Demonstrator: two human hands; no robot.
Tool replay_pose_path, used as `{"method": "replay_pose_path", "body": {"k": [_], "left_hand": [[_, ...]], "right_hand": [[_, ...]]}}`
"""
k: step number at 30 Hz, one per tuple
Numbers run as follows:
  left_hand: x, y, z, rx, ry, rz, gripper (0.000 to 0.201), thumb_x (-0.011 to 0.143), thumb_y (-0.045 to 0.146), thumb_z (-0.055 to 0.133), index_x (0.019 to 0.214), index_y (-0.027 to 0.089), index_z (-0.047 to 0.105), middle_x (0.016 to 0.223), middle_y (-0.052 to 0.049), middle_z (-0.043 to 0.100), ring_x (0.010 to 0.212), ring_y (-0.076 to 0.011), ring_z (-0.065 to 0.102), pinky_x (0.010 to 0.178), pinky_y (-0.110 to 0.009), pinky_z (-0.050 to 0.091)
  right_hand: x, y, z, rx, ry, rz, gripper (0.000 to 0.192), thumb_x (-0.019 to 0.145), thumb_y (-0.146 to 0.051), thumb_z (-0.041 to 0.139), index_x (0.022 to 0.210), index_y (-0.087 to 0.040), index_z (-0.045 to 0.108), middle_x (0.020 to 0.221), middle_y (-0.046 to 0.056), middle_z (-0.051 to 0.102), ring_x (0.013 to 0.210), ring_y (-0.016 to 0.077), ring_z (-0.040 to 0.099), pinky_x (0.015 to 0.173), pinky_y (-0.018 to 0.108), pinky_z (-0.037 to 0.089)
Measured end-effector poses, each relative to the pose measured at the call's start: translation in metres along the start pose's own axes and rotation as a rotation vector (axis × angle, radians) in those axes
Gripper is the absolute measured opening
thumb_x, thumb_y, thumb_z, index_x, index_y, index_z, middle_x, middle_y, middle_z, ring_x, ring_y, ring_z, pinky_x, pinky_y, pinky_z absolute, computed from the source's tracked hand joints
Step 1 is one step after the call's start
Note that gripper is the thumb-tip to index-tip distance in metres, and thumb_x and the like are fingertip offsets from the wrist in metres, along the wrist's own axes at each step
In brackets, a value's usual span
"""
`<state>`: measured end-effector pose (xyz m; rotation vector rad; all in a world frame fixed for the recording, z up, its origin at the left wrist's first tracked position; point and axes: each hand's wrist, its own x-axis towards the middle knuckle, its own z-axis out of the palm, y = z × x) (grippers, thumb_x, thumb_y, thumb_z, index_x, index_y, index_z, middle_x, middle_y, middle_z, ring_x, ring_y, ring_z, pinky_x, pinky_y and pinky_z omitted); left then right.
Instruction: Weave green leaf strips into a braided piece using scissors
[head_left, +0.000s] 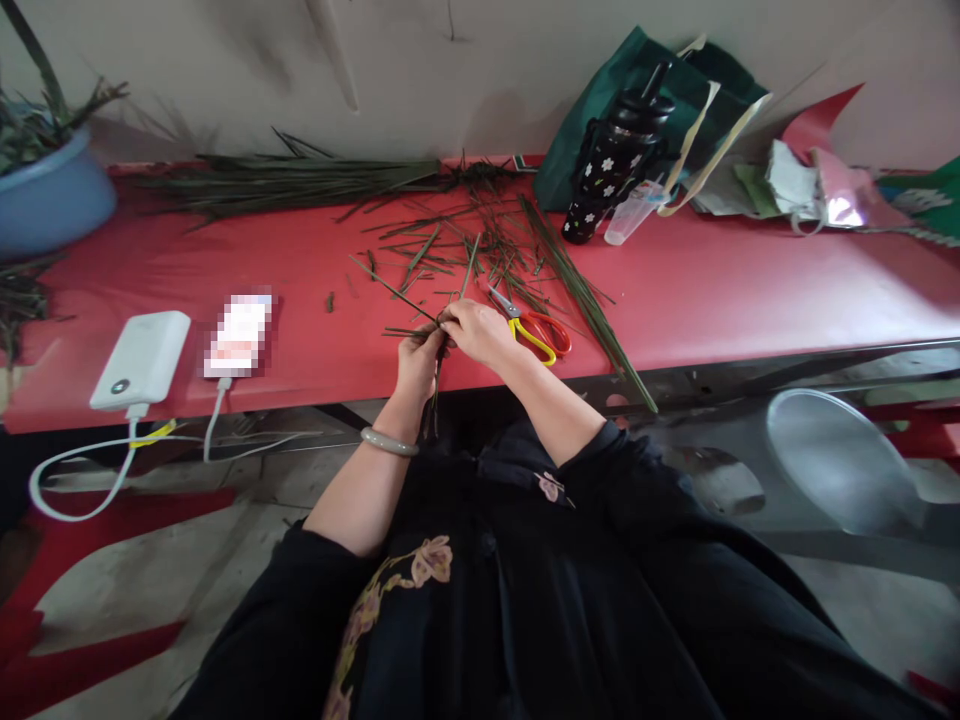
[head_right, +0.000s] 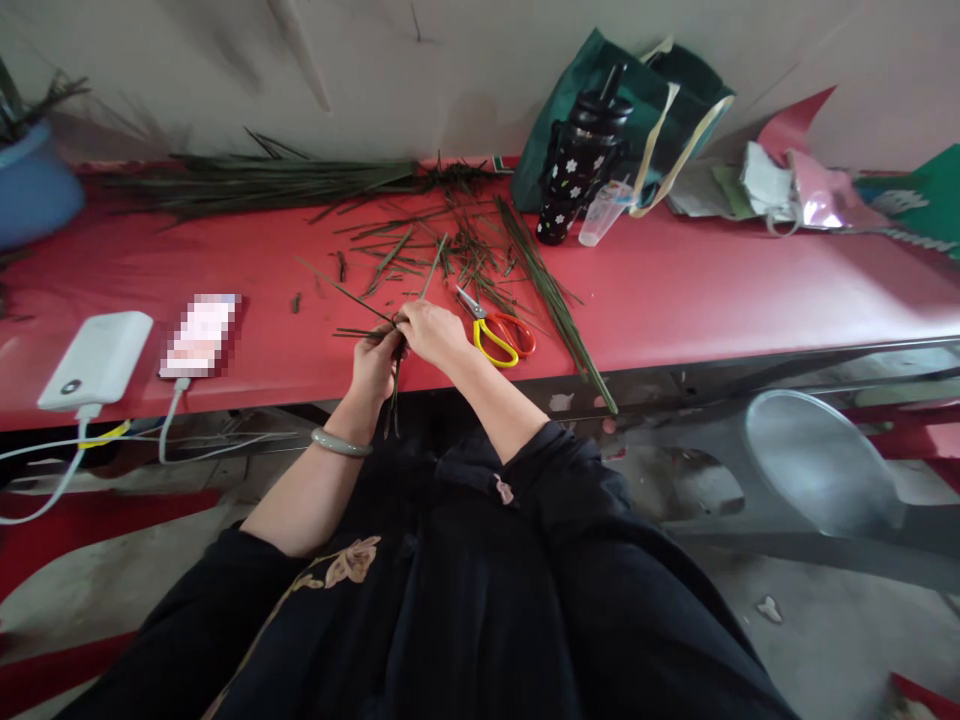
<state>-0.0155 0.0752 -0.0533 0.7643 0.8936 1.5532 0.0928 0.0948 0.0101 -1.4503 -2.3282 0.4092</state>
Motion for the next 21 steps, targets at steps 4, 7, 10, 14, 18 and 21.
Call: {"method": "replay_pose_path", "body": {"k": [4, 7, 10, 14, 18, 21], "left_hand": [[0.001, -0.002, 0.001, 0.023, 0.051, 0.009, 0.015, 0.062, 0.024, 0.068, 0.071, 0.012, 0.064, 0.051, 0.002, 0.054, 0.04, -0.0042, 0.043, 0.042, -0.019, 0.031], [0.002, -0.001, 0.002, -0.008, 0.109, 0.017, 0.015, 0.06, 0.023, 0.069, 0.069, 0.013, 0.064, 0.053, 0.002, 0.055, 0.042, -0.0042, 0.044, 0.043, -0.018, 0.031], [0.002, 0.0, 0.002, -0.024, 0.155, 0.029, 0.016, 0.058, 0.024, 0.069, 0.068, 0.014, 0.063, 0.055, 0.0, 0.057, 0.047, -0.0057, 0.047, 0.044, -0.018, 0.033], [0.002, 0.001, 0.001, -0.038, 0.129, 0.027, 0.018, 0.057, 0.023, 0.069, 0.071, 0.013, 0.064, 0.057, 0.0, 0.059, 0.048, -0.006, 0.048, 0.046, -0.018, 0.035], [0.003, 0.0, -0.001, -0.033, 0.075, 0.007, 0.027, 0.058, 0.024, 0.069, 0.084, 0.014, 0.066, 0.064, -0.001, 0.061, 0.049, -0.0056, 0.049, 0.049, -0.019, 0.037], [0.004, -0.001, -0.002, -0.022, 0.071, -0.001, 0.028, 0.058, 0.025, 0.07, 0.084, 0.014, 0.066, 0.063, -0.001, 0.06, 0.05, -0.0066, 0.051, 0.049, -0.019, 0.038]], "right_hand": [[0.0, -0.001, -0.001, -0.029, -0.001, 0.023, 0.02, 0.078, -0.027, 0.044, 0.089, -0.02, 0.06, 0.094, 0.004, 0.063, 0.086, 0.0192, 0.058, 0.072, 0.03, 0.043], [-0.003, -0.005, 0.0, -0.014, -0.03, 0.011, 0.015, 0.074, -0.026, 0.048, 0.081, -0.02, 0.06, 0.089, 0.002, 0.063, 0.081, 0.0178, 0.058, 0.069, 0.028, 0.042], [-0.006, -0.007, 0.002, 0.011, -0.032, -0.015, 0.016, 0.075, -0.03, 0.048, 0.078, -0.02, 0.059, 0.086, 0.002, 0.062, 0.079, 0.0162, 0.057, 0.068, 0.026, 0.041], [-0.007, -0.006, 0.008, 0.044, 0.027, -0.011, 0.025, 0.08, -0.039, 0.044, 0.082, -0.019, 0.058, 0.09, 0.003, 0.062, 0.078, 0.0157, 0.056, 0.067, 0.026, 0.041], [-0.008, -0.002, 0.015, 0.078, 0.085, -0.01, 0.024, 0.084, -0.03, 0.04, 0.098, -0.02, 0.056, 0.097, 0.003, 0.062, 0.086, 0.0167, 0.056, 0.072, 0.027, 0.042], [-0.011, -0.001, 0.015, 0.069, 0.085, -0.03, 0.03, 0.085, -0.026, 0.036, 0.109, -0.022, 0.053, 0.106, 0.004, 0.06, 0.095, 0.0172, 0.055, 0.078, 0.027, 0.042]]}}
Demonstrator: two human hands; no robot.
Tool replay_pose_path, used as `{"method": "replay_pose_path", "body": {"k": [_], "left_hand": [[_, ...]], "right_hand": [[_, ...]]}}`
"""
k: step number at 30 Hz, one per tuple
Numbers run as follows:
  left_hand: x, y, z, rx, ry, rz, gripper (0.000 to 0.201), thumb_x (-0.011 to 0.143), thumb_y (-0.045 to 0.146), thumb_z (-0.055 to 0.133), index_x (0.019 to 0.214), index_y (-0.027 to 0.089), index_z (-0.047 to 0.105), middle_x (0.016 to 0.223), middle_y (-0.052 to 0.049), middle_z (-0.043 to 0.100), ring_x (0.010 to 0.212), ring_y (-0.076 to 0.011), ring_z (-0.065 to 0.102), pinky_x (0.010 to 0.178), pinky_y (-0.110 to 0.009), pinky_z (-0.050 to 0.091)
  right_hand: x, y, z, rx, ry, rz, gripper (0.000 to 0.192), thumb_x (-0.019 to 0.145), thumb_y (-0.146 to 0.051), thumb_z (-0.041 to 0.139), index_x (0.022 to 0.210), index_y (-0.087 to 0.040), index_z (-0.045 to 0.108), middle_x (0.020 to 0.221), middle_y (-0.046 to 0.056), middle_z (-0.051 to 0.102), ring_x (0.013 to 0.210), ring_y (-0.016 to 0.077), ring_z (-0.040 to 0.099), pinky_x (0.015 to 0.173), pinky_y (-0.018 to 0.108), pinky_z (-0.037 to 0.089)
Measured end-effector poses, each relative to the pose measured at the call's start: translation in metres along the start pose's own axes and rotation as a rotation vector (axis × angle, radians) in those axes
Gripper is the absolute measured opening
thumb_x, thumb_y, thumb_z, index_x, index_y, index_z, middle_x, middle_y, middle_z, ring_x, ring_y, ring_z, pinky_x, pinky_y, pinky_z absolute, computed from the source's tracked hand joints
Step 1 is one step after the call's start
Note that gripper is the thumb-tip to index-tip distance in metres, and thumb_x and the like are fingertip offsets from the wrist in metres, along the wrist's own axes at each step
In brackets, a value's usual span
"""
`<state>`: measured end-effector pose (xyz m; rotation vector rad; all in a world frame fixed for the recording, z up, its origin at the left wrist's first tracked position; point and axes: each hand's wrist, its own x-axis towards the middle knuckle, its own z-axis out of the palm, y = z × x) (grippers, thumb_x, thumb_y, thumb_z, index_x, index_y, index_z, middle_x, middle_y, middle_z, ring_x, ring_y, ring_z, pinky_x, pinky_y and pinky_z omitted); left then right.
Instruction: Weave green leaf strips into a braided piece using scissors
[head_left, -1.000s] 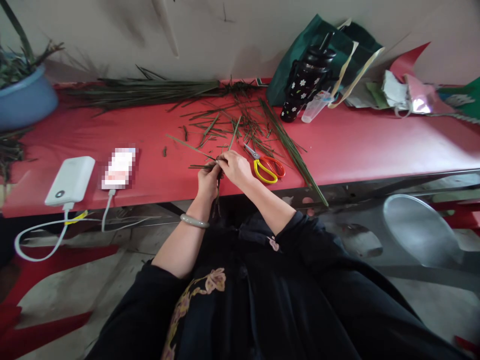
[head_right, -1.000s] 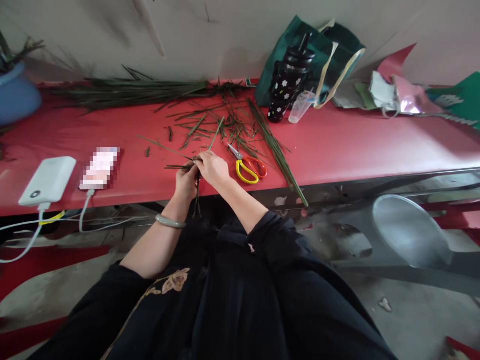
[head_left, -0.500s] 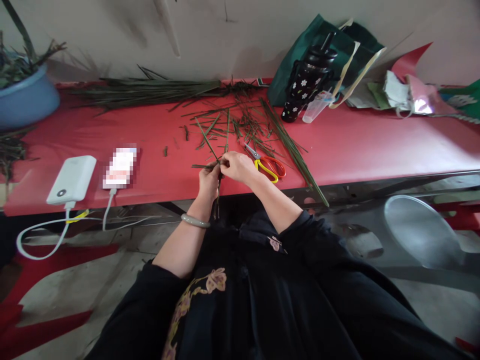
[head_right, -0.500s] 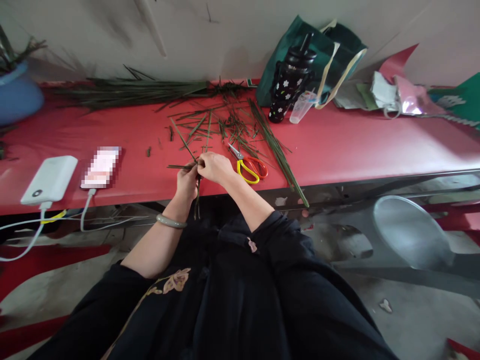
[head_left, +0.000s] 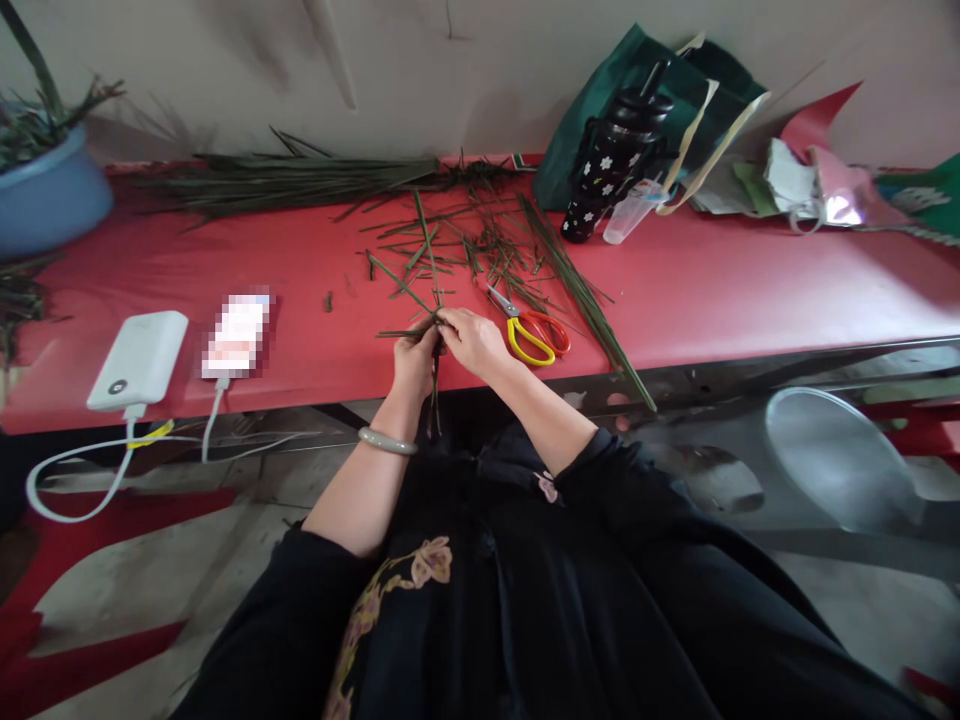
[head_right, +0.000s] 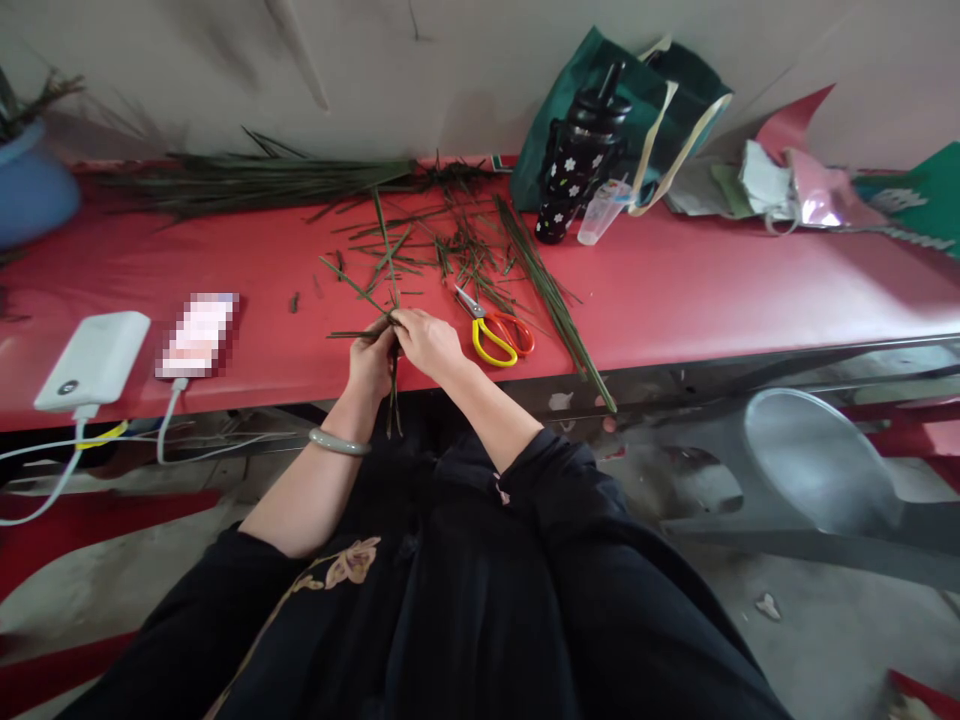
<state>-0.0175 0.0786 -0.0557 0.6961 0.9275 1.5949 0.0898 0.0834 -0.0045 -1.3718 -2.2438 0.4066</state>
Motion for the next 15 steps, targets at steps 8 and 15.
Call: {"method": "replay_pose_path", "body": {"k": [8, 15], "left_hand": [[0.003, 0.001, 0.002, -0.049, 0.095, 0.026, 0.017, 0.061, 0.021, 0.067, 0.076, 0.013, 0.062, 0.056, 0.003, 0.053, 0.048, -0.0054, 0.048, 0.048, -0.019, 0.035], [0.007, 0.005, -0.002, -0.1, 0.143, -0.004, 0.023, 0.057, 0.023, 0.071, 0.077, 0.014, 0.063, 0.059, 0.002, 0.055, 0.05, -0.0057, 0.049, 0.052, -0.02, 0.037]], "right_hand": [[-0.021, -0.001, -0.002, -0.054, -0.018, -0.027, 0.027, 0.079, -0.019, 0.038, 0.097, -0.021, 0.058, 0.108, 0.004, 0.058, 0.091, 0.0174, 0.057, 0.073, 0.028, 0.046], [-0.032, -0.002, 0.011, 0.274, 0.073, -0.2, 0.033, 0.088, -0.024, 0.031, 0.108, -0.021, 0.057, 0.122, 0.003, 0.054, 0.115, 0.0102, 0.048, 0.096, 0.024, 0.038]]}}
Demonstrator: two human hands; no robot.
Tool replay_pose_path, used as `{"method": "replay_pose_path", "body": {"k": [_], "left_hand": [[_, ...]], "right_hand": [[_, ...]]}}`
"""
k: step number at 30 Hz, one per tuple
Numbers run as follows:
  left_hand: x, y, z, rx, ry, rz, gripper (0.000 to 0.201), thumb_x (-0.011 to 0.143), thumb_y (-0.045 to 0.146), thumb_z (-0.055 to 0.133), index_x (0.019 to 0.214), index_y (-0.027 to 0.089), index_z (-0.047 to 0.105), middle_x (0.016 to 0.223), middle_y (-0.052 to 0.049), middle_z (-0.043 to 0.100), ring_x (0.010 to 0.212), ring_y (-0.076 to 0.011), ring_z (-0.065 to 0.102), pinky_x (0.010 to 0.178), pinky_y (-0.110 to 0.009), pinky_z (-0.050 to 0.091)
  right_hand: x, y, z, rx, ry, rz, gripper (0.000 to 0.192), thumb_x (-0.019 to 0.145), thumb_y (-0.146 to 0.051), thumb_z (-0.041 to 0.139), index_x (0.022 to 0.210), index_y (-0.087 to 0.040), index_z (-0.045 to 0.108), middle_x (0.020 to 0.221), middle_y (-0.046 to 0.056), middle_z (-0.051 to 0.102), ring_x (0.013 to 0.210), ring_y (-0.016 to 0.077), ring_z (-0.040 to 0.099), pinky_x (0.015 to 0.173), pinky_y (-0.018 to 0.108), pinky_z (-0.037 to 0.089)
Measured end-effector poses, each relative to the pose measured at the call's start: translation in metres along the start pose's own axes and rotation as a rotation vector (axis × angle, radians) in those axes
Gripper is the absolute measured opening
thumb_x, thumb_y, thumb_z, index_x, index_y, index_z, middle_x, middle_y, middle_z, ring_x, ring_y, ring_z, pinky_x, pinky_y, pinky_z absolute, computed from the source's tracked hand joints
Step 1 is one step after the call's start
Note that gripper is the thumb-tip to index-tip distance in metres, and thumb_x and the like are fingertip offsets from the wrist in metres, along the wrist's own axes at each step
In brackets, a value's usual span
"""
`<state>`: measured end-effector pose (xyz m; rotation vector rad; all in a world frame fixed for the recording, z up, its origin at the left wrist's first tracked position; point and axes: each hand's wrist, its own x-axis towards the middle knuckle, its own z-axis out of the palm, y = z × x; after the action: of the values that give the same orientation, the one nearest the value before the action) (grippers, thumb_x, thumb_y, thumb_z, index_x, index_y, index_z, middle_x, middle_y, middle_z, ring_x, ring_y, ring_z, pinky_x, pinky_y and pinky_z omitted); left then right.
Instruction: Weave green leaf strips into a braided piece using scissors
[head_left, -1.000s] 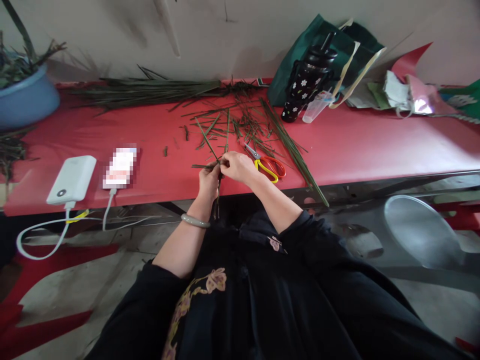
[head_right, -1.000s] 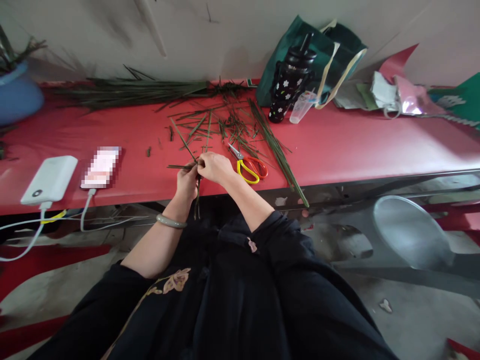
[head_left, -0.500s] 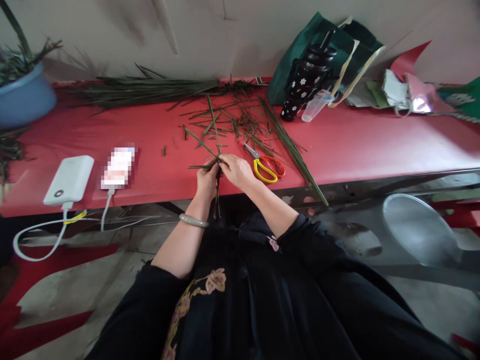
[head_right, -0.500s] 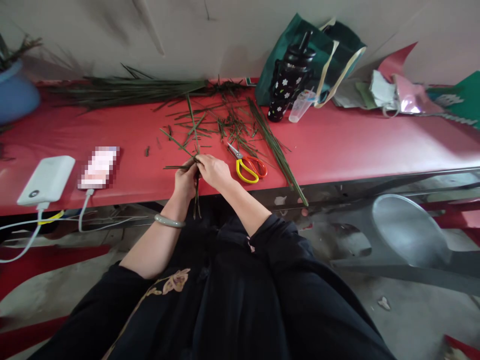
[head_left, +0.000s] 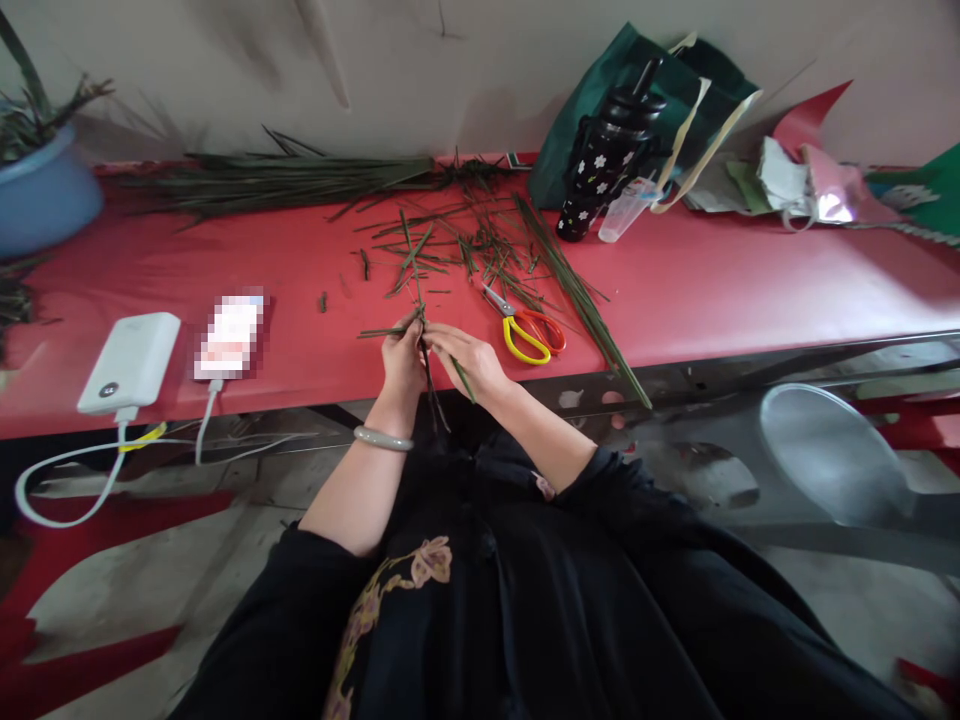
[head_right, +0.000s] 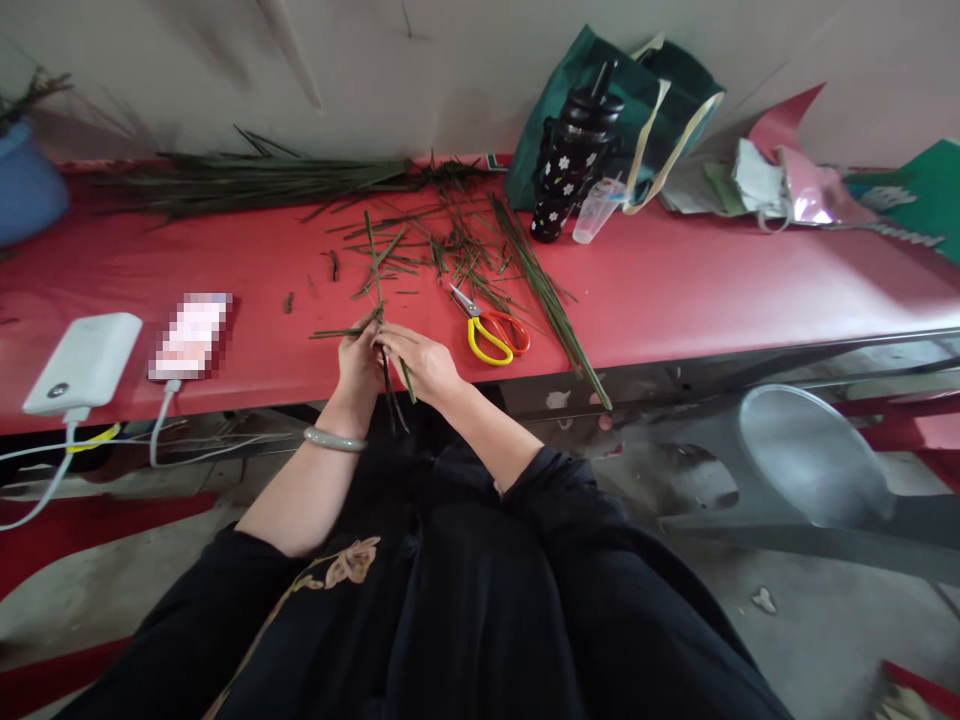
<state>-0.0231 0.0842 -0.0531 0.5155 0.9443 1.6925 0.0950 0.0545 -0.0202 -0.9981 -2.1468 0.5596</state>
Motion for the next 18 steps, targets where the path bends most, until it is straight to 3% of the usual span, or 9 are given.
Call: {"method": "replay_pose_path", "body": {"k": [3, 10, 18], "left_hand": [[-0.002, 0.002, 0.0, -0.001, -0.026, -0.027, 0.031, 0.057, 0.022, 0.072, 0.086, 0.015, 0.064, 0.059, 0.002, 0.056, 0.049, -0.0056, 0.049, 0.051, -0.02, 0.037], [-0.007, 0.005, 0.001, 0.09, 0.065, -0.06, 0.027, 0.061, 0.028, 0.068, 0.084, 0.014, 0.062, 0.06, 0.0, 0.058, 0.043, -0.006, 0.048, 0.04, -0.019, 0.031], [-0.008, 0.01, 0.003, 0.043, 0.034, -0.088, 0.02, 0.066, 0.031, 0.06, 0.075, 0.013, 0.06, 0.059, 0.0, 0.057, 0.041, -0.0052, 0.045, 0.039, -0.019, 0.031]], "right_hand": [[0.002, -0.003, 0.003, 0.136, 0.06, 0.16, 0.036, 0.089, -0.031, 0.03, 0.116, -0.021, 0.051, 0.115, 0.003, 0.059, 0.107, 0.0113, 0.054, 0.093, 0.025, 0.042], [-0.01, -0.008, 0.017, 0.452, -0.013, 0.346, 0.035, 0.088, -0.035, 0.034, 0.112, -0.021, 0.055, 0.096, 0.003, 0.066, 0.085, 0.0124, 0.064, 0.077, 0.025, 0.051], [-0.011, -0.004, 0.005, 0.484, -0.182, 0.303, 0.031, 0.083, -0.021, 0.039, 0.106, -0.014, 0.059, 0.084, 0.003, 0.067, 0.081, 0.0107, 0.062, 0.082, 0.025, 0.047]]}}
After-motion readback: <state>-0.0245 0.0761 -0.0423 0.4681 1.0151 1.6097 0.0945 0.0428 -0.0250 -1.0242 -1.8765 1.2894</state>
